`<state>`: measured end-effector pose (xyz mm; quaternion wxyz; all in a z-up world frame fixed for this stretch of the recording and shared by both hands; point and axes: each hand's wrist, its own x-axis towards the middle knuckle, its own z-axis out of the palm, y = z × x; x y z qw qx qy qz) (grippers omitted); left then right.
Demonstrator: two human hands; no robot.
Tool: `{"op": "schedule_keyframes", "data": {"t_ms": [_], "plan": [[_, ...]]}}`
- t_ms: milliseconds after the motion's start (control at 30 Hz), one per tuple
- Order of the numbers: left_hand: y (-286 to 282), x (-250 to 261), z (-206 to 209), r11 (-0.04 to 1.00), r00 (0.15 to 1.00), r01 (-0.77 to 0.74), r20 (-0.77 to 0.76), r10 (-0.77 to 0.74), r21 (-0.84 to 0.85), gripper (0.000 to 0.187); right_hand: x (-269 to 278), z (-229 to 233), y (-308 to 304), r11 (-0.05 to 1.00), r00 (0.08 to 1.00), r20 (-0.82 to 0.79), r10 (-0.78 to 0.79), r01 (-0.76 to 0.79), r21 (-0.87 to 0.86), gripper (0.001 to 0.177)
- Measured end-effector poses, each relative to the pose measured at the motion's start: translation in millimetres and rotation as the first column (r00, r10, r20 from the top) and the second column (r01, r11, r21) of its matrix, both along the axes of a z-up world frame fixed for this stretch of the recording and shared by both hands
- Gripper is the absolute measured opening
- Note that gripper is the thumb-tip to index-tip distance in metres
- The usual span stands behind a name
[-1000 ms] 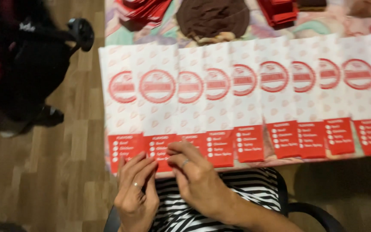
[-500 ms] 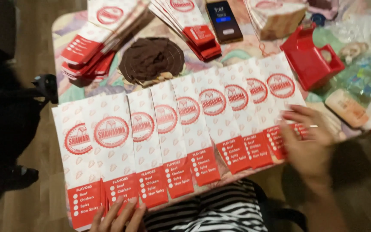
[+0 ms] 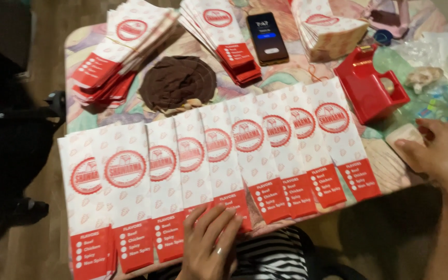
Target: The person organizes printed paper food wrappers by hand on a table, aligning a stack and then fanning them out to check them.
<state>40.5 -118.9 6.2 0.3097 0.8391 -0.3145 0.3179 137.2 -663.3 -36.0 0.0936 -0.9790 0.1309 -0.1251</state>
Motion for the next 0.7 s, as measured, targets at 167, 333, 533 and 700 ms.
{"op": "schedule_keyframes", "data": {"t_ms": [167,333,533,700], "plan": [[-82.2,34.6,21.9,0.967,0.958,0.228,-0.152,-0.243,-0.111,0.022,3.0,46.4,26.7,0.995,0.97,-0.237,-0.046,0.023,-0.099,0.077],[-172.6,47.5,1.7,0.924,0.897,0.382,-0.234,-0.375,-0.015,0.014,-28.8,80.8,55.7,0.989,0.961,-0.237,-0.145,0.147,-0.009,0.073],[-251.6,46.7,-59.7,0.924,0.919,0.331,-0.287,-0.269,0.193,0.03,-96.5,82.0,46.6,0.848,0.948,0.297,-0.116,-0.061,0.527,0.037],[-247.7,53.9,-51.4,0.95,0.955,0.24,-0.223,-0.195,0.198,0.024,-109.8,65.2,57.5,0.659,0.878,0.413,-0.242,-0.164,0.734,0.049]]}}
